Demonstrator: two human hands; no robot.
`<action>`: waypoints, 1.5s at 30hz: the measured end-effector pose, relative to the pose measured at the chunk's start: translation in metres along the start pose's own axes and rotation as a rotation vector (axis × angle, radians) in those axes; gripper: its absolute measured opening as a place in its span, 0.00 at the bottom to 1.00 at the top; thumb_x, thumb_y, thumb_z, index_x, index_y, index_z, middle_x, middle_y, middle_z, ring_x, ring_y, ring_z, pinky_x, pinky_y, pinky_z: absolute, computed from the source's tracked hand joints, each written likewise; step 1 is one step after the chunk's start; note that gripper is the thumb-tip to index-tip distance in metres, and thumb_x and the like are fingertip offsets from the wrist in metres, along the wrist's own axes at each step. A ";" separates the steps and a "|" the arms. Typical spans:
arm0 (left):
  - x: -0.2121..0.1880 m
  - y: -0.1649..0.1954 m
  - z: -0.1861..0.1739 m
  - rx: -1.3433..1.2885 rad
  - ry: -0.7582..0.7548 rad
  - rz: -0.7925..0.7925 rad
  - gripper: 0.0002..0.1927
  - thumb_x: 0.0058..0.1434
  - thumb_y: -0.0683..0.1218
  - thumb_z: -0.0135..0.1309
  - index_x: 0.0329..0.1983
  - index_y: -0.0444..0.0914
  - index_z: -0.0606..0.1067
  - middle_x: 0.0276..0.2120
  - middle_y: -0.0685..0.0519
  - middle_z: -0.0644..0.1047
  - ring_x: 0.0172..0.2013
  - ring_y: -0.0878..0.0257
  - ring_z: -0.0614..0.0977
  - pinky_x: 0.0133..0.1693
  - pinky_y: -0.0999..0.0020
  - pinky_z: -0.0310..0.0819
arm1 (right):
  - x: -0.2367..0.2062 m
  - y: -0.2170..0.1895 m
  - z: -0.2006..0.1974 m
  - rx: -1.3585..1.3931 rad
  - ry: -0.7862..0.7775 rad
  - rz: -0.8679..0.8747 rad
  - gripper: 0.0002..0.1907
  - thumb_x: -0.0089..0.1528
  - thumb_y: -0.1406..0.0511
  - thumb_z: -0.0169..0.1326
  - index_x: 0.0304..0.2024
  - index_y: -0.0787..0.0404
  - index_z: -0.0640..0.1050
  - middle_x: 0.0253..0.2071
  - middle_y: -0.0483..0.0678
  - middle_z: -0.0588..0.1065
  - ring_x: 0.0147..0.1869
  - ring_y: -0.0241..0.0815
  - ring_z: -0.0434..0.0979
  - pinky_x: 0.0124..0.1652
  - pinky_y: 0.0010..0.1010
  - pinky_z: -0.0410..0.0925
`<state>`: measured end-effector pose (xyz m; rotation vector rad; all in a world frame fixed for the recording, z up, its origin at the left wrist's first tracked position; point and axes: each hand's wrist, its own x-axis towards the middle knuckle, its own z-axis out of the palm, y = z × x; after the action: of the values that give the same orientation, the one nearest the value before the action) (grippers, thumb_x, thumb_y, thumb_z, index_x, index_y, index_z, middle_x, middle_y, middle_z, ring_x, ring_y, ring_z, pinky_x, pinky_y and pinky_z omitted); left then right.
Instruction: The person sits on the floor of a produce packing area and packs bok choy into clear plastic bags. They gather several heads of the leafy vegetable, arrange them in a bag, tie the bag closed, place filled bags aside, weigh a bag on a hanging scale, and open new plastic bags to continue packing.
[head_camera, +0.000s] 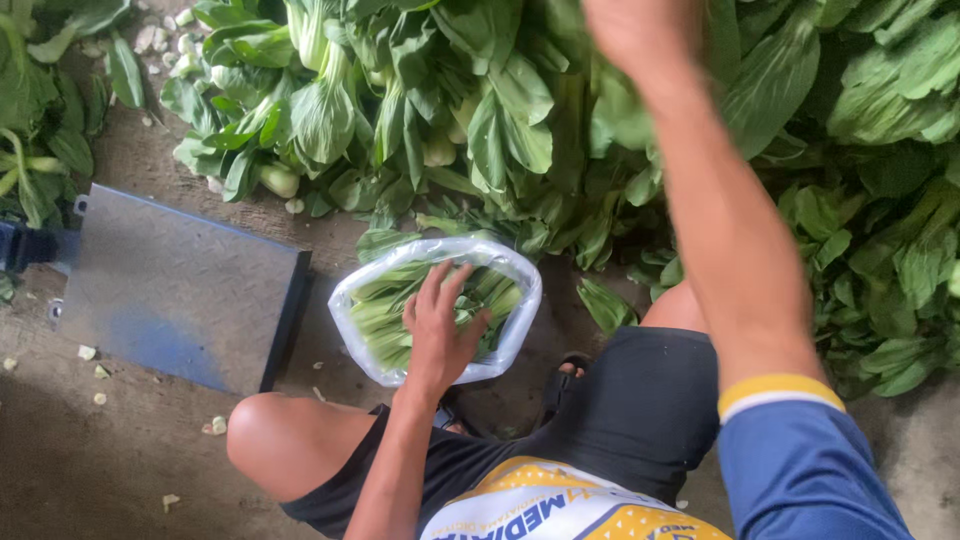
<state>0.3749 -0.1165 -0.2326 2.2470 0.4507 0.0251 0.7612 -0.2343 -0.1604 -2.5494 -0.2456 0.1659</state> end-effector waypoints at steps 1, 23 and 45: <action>0.008 0.001 -0.001 -0.224 0.021 -0.027 0.38 0.58 0.51 0.64 0.71 0.43 0.66 0.71 0.45 0.66 0.72 0.50 0.65 0.70 0.47 0.50 | -0.029 -0.002 -0.021 -0.029 0.122 -0.271 0.11 0.66 0.64 0.56 0.47 0.63 0.81 0.37 0.55 0.80 0.37 0.48 0.78 0.39 0.44 0.71; -0.029 -0.001 0.009 -1.333 0.129 -0.337 0.19 0.48 0.34 0.62 0.45 0.33 0.76 0.35 0.52 0.78 0.33 0.62 0.80 0.35 0.66 0.76 | -0.040 0.054 0.153 0.568 0.183 0.326 0.22 0.67 0.62 0.41 0.61 0.66 0.68 0.56 0.59 0.77 0.57 0.54 0.82 0.56 0.38 0.75; -0.033 0.034 0.041 -1.550 -0.056 -0.302 0.46 0.43 0.40 0.74 0.65 0.36 0.66 0.56 0.51 0.75 0.56 0.58 0.77 0.58 0.61 0.73 | -0.338 0.050 0.055 0.714 -0.092 -0.335 0.27 0.70 0.58 0.46 0.67 0.68 0.66 0.65 0.57 0.69 0.68 0.51 0.71 0.67 0.40 0.65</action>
<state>0.3614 -0.1775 -0.2298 0.6525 0.4733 0.1094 0.4292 -0.3178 -0.2114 -1.7678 -0.5367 0.1982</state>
